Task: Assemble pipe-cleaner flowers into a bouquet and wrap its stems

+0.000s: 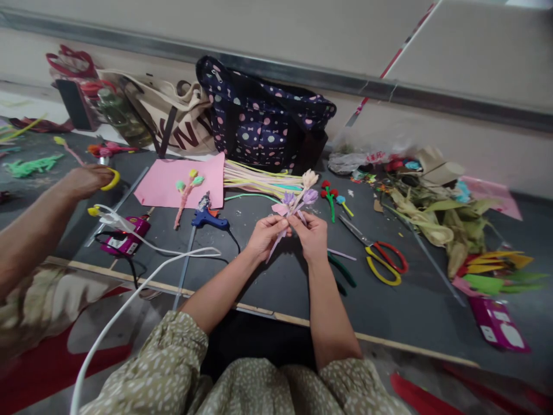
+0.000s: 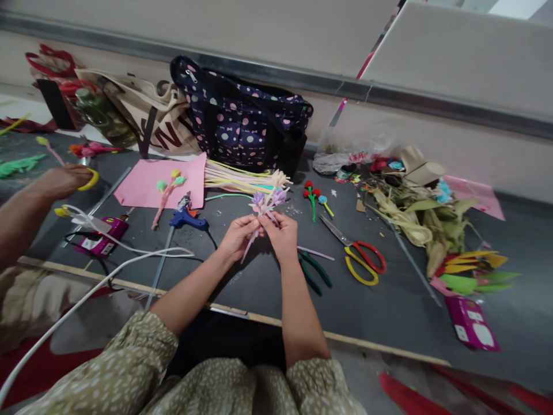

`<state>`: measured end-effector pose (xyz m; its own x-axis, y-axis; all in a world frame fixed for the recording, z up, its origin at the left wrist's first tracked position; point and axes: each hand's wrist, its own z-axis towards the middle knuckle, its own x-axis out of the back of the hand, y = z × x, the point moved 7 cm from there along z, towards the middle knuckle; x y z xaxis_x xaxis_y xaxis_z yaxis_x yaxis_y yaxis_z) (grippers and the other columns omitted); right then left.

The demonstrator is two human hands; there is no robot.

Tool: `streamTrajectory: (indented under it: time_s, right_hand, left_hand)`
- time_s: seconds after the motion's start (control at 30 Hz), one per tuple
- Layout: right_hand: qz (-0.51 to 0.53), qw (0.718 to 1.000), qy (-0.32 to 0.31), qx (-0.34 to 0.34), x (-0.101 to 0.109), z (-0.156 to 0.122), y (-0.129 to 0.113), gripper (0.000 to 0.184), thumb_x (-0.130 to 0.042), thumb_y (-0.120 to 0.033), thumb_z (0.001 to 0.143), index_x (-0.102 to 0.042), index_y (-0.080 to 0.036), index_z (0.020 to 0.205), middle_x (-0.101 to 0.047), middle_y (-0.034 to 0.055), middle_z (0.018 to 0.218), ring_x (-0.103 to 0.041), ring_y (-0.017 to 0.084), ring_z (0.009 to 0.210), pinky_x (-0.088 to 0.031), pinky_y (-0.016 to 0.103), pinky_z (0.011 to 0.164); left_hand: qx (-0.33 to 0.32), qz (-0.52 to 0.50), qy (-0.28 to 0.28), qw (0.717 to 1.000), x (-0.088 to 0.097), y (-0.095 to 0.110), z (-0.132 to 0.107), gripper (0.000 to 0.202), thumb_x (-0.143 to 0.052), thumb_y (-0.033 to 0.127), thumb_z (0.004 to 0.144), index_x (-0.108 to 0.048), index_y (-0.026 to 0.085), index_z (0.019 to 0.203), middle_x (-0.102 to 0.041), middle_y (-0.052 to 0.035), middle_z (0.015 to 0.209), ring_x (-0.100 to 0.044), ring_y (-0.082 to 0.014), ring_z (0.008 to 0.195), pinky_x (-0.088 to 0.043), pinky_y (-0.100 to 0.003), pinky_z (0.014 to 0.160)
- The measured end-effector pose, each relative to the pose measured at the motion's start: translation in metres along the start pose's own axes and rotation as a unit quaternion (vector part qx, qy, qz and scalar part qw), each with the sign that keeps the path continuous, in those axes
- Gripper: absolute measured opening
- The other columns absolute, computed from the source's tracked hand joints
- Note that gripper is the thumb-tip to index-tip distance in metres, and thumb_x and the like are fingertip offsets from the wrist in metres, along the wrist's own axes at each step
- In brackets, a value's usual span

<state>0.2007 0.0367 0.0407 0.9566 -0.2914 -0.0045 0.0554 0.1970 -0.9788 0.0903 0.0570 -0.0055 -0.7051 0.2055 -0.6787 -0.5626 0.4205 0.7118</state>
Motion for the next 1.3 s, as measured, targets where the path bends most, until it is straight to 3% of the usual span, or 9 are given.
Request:
streamTrajectory:
  time_s: [0.17, 0.37, 0.57, 0.9, 1.1, 1.3]
  right_hand:
    - [-0.003, 1.000, -0.004, -0.003, -0.003, 0.000, -0.004, 0.019, -0.072, -0.036, 0.076, -0.069, -0.018, 0.073, -0.060, -0.0030, 0.064, -0.053, 0.011, 0.056, -0.045, 0.023, 0.054]
    - [-0.025, 0.998, -0.008, 0.053, -0.004, -0.002, -0.016, 0.021, -0.062, -0.040, 0.085, -0.060, -0.021, 0.094, -0.063, -0.0010, 0.077, -0.058, 0.013, 0.065, -0.048, 0.026, 0.062]
    - [-0.119, 0.988, 0.012, 0.099, 0.001, -0.004, -0.023, 0.020, -0.058, -0.038, 0.089, -0.061, -0.020, 0.078, -0.058, -0.0021, 0.070, -0.054, 0.013, 0.066, -0.044, 0.026, 0.063]
    - [-0.174, 0.975, 0.022, 0.134, 0.002, -0.005, -0.027, 0.015, -0.067, -0.035, 0.083, -0.070, -0.020, 0.081, -0.065, 0.0006, 0.076, -0.060, 0.015, 0.072, -0.046, 0.028, 0.066]
    - [-0.140, 0.987, 0.009, 0.083, 0.004, -0.001, -0.021, 0.015, -0.068, -0.033, 0.080, -0.070, -0.019, 0.077, -0.066, 0.0009, 0.073, -0.059, 0.015, 0.066, -0.045, 0.027, 0.061]
    - [-0.053, 0.998, -0.040, 0.017, 0.003, 0.002, -0.014, 0.016, -0.070, -0.034, 0.076, -0.069, -0.019, 0.073, -0.066, -0.0012, 0.068, -0.059, 0.014, 0.062, -0.046, 0.026, 0.059]
  left_hand:
    - [-0.008, -0.009, 0.007, 1.000, 0.004, 0.000, 0.003, 0.031, -0.089, 0.029, 0.056, -0.072, 0.012, 0.075, -0.069, -0.0020, 0.064, -0.063, -0.0095, 0.057, -0.050, -0.022, 0.063]
    - [-0.018, -0.036, 0.029, 0.999, 0.008, 0.006, 0.005, 0.030, -0.089, 0.028, 0.057, -0.069, 0.013, 0.074, -0.069, -0.0009, 0.064, -0.063, -0.0095, 0.057, -0.049, -0.021, 0.061]
    - [-0.018, -0.044, 0.033, 0.998, 0.007, 0.007, 0.004, 0.031, -0.089, 0.028, 0.056, -0.068, 0.013, 0.075, -0.069, -0.0010, 0.063, -0.063, -0.0098, 0.056, -0.049, -0.021, 0.059]
    - [-0.053, -0.014, 0.024, 0.998, 0.005, 0.009, 0.003, 0.029, -0.088, 0.031, 0.058, -0.070, 0.014, 0.073, -0.067, -0.0005, 0.064, -0.060, -0.0082, 0.058, -0.048, -0.021, 0.063]
    - [-0.084, 0.035, 0.006, 0.996, 0.002, 0.013, 0.002, 0.025, -0.085, 0.034, 0.063, -0.072, 0.014, 0.072, -0.065, -0.0009, 0.062, -0.057, -0.0089, 0.060, -0.046, -0.023, 0.066]
    - [-0.071, 0.050, -0.006, 0.996, 0.000, 0.013, 0.001, 0.026, -0.087, 0.033, 0.060, -0.074, 0.014, 0.071, -0.065, -0.0012, 0.061, -0.056, -0.0094, 0.058, -0.045, -0.024, 0.063]
